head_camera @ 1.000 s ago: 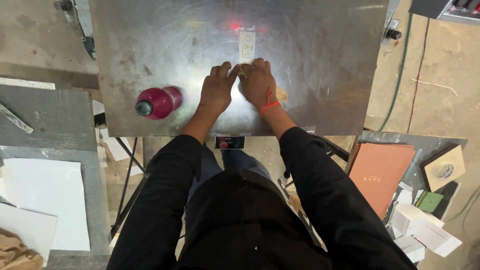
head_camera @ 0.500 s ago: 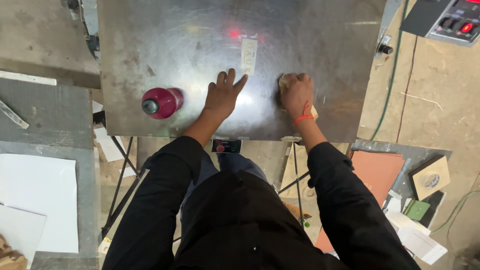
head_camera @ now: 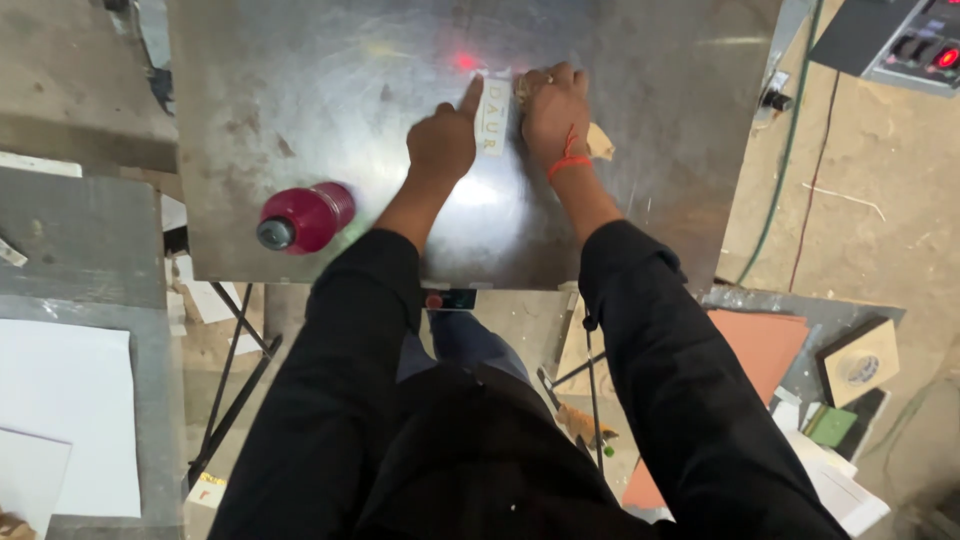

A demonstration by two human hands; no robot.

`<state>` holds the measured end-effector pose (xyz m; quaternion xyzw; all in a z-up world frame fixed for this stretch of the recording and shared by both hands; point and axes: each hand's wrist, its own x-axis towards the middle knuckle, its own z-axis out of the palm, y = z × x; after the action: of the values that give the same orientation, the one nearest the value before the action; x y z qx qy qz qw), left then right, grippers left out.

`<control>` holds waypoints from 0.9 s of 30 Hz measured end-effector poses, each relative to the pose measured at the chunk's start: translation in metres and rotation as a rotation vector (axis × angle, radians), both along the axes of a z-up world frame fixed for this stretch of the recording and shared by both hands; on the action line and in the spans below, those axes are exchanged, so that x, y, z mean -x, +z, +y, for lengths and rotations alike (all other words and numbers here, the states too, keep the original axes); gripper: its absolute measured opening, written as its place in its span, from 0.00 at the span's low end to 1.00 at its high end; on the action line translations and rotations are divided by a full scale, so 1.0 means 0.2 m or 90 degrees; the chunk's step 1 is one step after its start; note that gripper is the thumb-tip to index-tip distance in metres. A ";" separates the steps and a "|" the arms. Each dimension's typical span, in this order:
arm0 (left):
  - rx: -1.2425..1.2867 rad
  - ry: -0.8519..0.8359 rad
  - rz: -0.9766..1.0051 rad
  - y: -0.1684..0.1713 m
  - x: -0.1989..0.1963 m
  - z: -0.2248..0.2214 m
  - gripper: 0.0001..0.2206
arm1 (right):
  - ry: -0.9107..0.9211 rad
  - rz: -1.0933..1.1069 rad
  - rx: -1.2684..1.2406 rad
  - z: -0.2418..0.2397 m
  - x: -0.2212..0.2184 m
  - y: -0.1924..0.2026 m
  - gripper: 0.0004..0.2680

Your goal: The recorder prepares a metal plate for a manufacturing or printing process by cleaning it with liquid and then applying a label.

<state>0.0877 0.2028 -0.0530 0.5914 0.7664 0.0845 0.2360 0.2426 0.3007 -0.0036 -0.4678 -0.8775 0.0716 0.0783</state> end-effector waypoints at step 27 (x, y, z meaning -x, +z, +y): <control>-0.313 -0.004 -0.342 0.56 0.14 -1.53 0.39 | -0.194 0.575 1.141 -1.50 0.18 0.23 0.16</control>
<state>0.0599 -0.1025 0.0594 0.5893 0.6323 0.4180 0.2798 0.2076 0.0006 0.0420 -0.3907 -0.3200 0.8625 0.0311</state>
